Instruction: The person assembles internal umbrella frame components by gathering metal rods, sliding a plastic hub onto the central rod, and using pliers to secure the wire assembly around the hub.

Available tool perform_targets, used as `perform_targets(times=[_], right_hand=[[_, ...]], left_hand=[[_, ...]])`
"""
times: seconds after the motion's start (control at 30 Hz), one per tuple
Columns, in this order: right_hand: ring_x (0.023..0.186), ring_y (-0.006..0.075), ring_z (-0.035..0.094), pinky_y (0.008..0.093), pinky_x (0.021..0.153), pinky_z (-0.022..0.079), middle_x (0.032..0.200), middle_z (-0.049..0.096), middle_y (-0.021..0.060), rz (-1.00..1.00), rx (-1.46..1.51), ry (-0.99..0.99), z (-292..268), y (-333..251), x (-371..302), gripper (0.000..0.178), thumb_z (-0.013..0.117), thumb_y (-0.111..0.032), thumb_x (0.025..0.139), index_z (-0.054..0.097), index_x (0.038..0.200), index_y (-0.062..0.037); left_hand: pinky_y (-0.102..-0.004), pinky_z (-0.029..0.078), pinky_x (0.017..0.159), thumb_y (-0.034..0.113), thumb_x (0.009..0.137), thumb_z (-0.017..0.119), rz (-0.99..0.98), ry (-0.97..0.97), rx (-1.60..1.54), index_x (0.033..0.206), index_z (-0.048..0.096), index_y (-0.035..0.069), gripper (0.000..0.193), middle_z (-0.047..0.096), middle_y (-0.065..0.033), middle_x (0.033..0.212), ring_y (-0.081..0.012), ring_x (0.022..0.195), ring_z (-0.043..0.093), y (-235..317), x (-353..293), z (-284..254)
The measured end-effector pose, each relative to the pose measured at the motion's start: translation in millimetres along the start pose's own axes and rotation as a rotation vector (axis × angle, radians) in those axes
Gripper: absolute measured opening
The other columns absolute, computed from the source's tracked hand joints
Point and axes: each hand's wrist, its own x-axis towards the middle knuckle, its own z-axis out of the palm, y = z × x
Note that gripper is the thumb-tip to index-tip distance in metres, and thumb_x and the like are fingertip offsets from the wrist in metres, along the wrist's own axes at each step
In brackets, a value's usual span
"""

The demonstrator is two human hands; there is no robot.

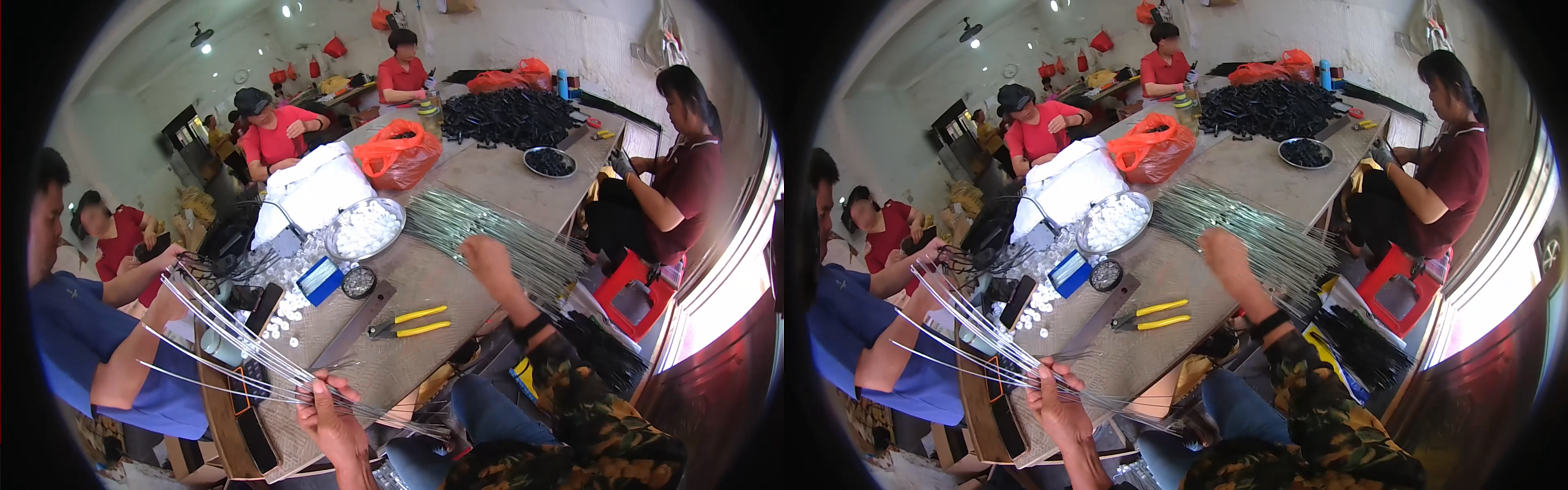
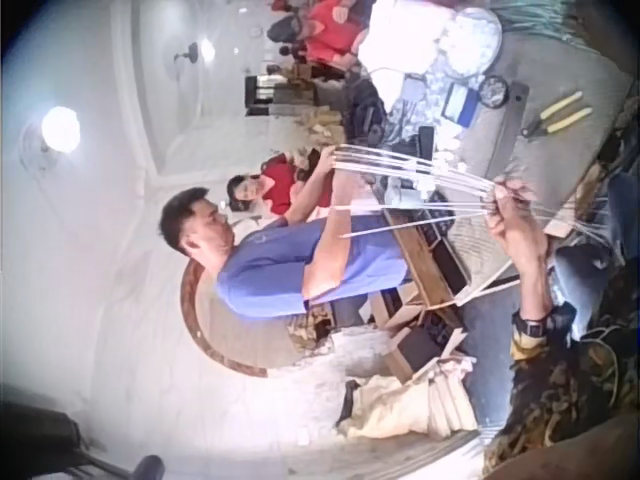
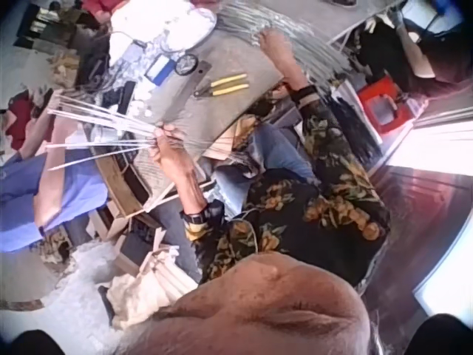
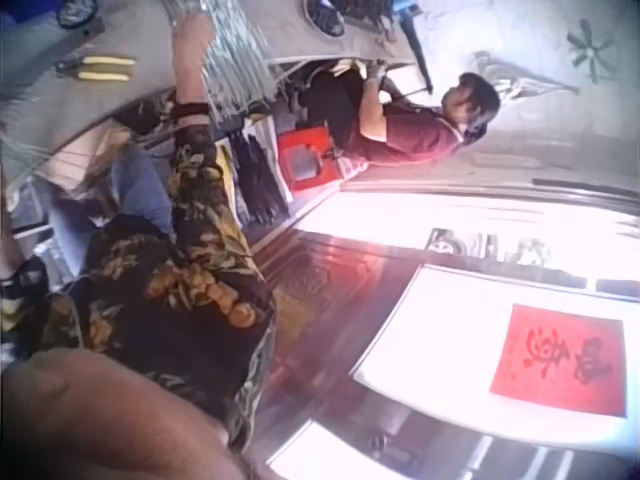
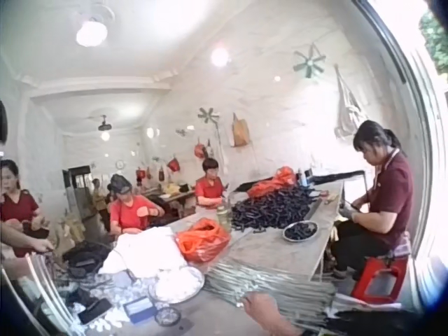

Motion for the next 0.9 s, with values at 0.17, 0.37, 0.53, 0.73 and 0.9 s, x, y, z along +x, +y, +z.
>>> perform_targets(times=[0.17,0.37,0.53,0.73,0.9], right_hand=[[0.076,0.03,0.061,0.0439,0.063,0.047,0.089,0.057,0.0105,0.093,-0.474,-0.106,10,43,16,0.011,0.06,-0.015,0.073,0.061,0.077,-0.0049],[0.074,0.0285,0.061,0.0439,0.067,0.047,0.085,0.058,0.0111,-0.196,-0.554,-0.015,14,52,15,0.012,0.055,-0.008,0.072,0.06,0.082,-0.0041],[0.065,0.0285,0.061,0.0415,0.059,0.047,0.076,0.06,0.0107,0.037,-0.382,0.073,-35,17,9,0.009,0.052,-0.011,0.078,0.055,0.083,-0.004],[0.048,0.0097,0.053,0.0259,0.044,0.041,0.056,0.056,0.0043,-0.116,0.581,0.116,-43,-92,-64,0.013,0.061,-0.011,0.08,0.053,0.088,-0.0036],[0.058,0.0057,0.056,0.0198,0.044,0.046,0.073,0.058,0.0045,-0.041,1.124,-0.242,-45,-153,-73,0.007,0.056,-0.003,0.083,0.053,0.088,0.0003]], left_hand=[[-0.0178,0.02,0.04,0.019,0.087,0.053,-0.092,-0.073,-0.183,0.094,0.056,-0.001,0.021,0.046,-0.0009,0.059,-0.0038,0.045,0.029,6,3,-9],[-0.0191,0.019,0.039,0.02,0.087,0.053,-0.283,-0.108,-0.222,0.091,0.058,-0.002,0.022,0.043,0.0002,0.056,-0.0038,0.043,0.026,6,-3,-7],[-0.0195,0.024,0.041,0.018,0.085,0.058,-0.305,-0.154,-0.121,0.091,0.06,-0.001,0.02,0.053,-0.0024,0.062,-0.0058,0.046,0.034,2,-9,0],[-0.0305,0.048,0.071,0.005,0.081,0.058,-0.365,-0.263,-0.132,0.113,0.05,-0.005,0.035,0.059,-0.0174,0.104,-0.0209,0.083,0.06,-16,-4,7],[-0.0321,0.044,0.086,-0.001,0.085,0.049,-0.38,-0.347,-0.229,0.116,0.047,-0.006,0.031,0.052,-0.0187,0.116,-0.0235,0.104,0.054,-20,-6,11]])
